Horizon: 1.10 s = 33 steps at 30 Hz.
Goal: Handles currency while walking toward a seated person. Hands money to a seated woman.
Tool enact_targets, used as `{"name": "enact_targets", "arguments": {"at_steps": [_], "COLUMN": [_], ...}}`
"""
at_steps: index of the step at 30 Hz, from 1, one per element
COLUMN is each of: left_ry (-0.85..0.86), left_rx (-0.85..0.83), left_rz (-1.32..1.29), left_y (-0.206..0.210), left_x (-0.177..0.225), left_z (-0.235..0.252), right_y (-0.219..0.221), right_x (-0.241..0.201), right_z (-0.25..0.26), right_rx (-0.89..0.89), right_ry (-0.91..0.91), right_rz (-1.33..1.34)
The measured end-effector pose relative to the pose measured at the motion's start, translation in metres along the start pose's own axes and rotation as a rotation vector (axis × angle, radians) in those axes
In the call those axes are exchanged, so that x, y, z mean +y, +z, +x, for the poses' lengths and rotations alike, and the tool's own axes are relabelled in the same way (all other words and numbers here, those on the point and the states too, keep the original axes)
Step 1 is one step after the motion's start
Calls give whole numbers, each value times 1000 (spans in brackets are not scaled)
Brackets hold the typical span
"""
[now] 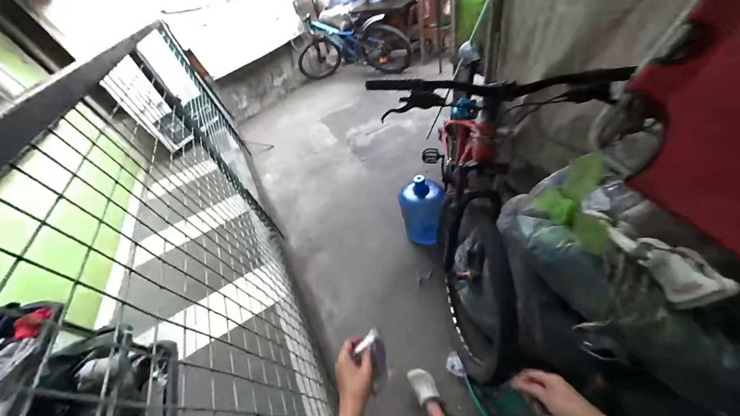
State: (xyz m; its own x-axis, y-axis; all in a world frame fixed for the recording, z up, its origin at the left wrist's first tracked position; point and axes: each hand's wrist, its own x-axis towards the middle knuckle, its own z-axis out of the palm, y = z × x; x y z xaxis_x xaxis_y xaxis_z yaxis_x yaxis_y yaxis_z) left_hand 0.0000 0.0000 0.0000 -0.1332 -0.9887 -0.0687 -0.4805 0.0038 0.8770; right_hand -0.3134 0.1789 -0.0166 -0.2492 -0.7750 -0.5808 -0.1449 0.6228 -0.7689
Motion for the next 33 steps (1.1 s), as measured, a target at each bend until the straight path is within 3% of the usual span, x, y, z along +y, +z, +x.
{"name": "enact_targets", "arguments": {"at_steps": [3, 6, 10, 13, 16, 21, 25, 29, 33], "left_ry": [102, 209, 259, 262, 295, 413, 578, 771, 735], "left_rx": [84, 133, 292, 414, 495, 604, 461, 229, -110], "left_rz": [-72, -133, -157, -181, -181, -228, -91, 131, 225], "left_y": [-35, -60, -86, -104, -123, -159, -190, -198, -173], "left_x": [60, 94, 117, 122, 113, 93, 88, 108, 127], "left_z": [88, 172, 262, 328, 395, 524, 633, 754, 854], "right_y": [35, 64, 102, 117, 132, 160, 172, 165, 149], "right_x": [-134, -247, -367, -437, -488, -559, -622, -682, -719], "right_z": [80, 159, 242, 287, 331, 433, 511, 578, 647], "right_rx": [-152, -247, -396, -456, -361, -397, -518, -471, -379], "right_ry": [-159, -318, -216, -4, 178, 70, -34, -133, -168], "right_rz": [184, 340, 749, 1109, 1293, 1287, 1194, 1146, 1164]}}
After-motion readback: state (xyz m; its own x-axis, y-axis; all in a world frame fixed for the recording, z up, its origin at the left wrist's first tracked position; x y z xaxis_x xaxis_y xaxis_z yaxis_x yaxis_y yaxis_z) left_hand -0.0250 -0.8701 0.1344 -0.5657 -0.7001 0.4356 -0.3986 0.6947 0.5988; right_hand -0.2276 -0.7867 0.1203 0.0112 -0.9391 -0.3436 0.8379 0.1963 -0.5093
